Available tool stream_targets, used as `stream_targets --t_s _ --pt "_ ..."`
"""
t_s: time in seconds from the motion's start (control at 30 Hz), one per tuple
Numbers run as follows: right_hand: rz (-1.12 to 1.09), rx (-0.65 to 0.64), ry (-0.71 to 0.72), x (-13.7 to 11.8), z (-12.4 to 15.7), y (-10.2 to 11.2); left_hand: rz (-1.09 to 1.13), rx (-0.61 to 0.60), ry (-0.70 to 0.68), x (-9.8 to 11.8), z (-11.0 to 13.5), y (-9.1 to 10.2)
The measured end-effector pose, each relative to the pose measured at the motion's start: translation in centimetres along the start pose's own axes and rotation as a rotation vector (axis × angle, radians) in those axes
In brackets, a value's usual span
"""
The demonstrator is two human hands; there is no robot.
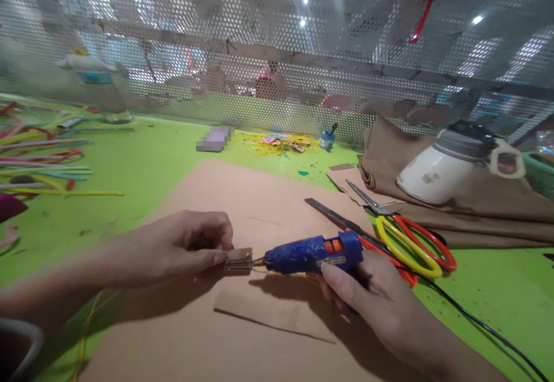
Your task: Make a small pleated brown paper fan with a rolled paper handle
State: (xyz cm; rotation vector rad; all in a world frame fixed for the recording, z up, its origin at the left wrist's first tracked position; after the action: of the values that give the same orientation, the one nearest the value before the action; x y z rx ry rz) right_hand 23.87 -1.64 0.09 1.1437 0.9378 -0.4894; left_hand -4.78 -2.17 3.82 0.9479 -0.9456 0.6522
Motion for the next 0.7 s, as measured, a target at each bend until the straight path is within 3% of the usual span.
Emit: stream_targets --t_s 0.2,0.37,0.53,0.7 --pt "0.059 0.0 -0.024 -0.3 0.2 -0.2 0.075 -0.054 0.013 0.0 0.0 -0.2" --pt "0.04 0.002 -0.021 -0.3 0.1 -0.2 0.047 -0.032 0.09 -0.9 0.0 -0.4" --pt "-0.013 0.021 -0.038 -0.4 0.4 -0.1 -0.005 -0.007 0.08 -0.8 -0.2 -0.1" --pt "0.007 0.064 -0.021 -0.1 0.5 0.0 -0.013 -0.104 0.057 -0.5 -0.3 0.0"
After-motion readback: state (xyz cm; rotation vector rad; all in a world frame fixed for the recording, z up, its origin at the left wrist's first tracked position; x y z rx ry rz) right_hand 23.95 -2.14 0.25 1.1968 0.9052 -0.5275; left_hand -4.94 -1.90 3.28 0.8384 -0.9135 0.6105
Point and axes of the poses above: each hand's wrist, its own z-axis away from the middle knuckle, its own y-axis out of the back of the hand, x = y × z, the point moved 2 cm from there along -z, towards the middle knuckle, and after that the axes turned 15 degrees about z, right-handed, at the moved point
